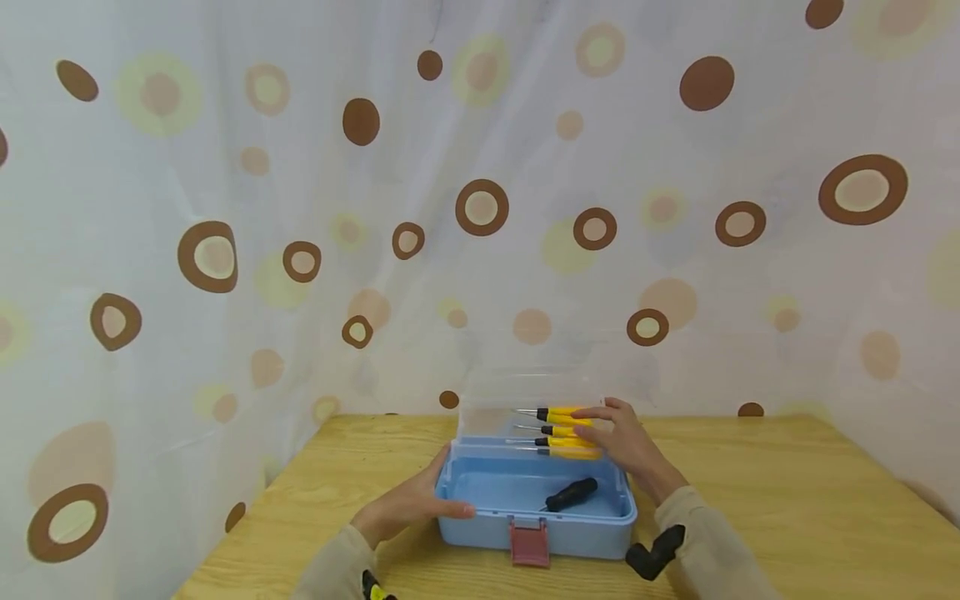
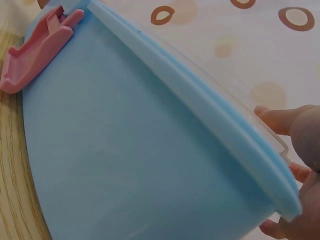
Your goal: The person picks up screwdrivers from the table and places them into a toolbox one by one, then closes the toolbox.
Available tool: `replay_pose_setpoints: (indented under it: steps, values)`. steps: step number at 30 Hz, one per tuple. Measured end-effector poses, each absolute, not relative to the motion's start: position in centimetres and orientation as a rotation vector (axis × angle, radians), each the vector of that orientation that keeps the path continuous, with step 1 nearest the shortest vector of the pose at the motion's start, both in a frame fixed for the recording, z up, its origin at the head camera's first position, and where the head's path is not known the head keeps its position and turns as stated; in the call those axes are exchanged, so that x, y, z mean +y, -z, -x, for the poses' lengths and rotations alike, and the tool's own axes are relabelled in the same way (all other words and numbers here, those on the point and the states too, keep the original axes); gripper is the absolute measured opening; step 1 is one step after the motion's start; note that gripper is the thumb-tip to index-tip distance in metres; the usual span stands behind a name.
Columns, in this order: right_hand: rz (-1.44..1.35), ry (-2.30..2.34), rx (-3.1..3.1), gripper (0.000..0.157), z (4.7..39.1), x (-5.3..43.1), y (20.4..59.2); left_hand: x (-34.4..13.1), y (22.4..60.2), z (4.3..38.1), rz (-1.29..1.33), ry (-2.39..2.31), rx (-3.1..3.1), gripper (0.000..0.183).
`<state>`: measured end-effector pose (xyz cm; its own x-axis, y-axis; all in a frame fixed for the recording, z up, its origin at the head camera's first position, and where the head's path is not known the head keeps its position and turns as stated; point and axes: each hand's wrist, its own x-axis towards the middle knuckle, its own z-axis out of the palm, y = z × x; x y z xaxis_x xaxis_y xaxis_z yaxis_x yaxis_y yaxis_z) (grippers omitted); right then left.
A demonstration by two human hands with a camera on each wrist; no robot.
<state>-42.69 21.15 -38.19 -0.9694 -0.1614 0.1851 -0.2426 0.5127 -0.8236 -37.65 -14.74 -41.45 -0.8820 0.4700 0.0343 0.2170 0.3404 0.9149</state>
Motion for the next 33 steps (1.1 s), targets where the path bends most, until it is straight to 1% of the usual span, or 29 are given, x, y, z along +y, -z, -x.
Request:
replay_pose_setpoints:
  steps: [11, 19, 22, 24, 29, 33]
  values:
    - [-0.363, -1.496, -2.641, 0.044, 42.4, 21.3, 37.9, -14.7, 41.1, 37.4, -0.633, -1.542, 2.377, 0.123]
    - [-0.406, -1.573, -2.577, 0.045, 42.0, 21.7, 37.9, -14.9, 40.6, 37.4, -0.620, -1.545, 2.379, 0.121]
    - [-0.414, -1.650, -2.492, 0.050, 42.0, 21.8, 38.0, -15.3, 40.1, 37.6, -0.581, -1.578, 2.365, 0.116]
    - [-0.377, -1.696, -2.438, 0.058, 42.1, 21.9, 38.1, -15.5, 39.6, 37.9, -0.511, -1.620, 2.374, 0.116]
    - [-0.159, -1.895, -2.353, 0.075, 42.7, 22.0, 38.3, -14.4, 38.5, 39.3, -0.260, -1.769, 2.449, 0.117]
    - [-0.021, -2.136, -2.302, 0.083, 43.3, 21.8, 38.9, -12.8, 38.1, 40.8, -0.097, -1.938, 2.400, 0.113]
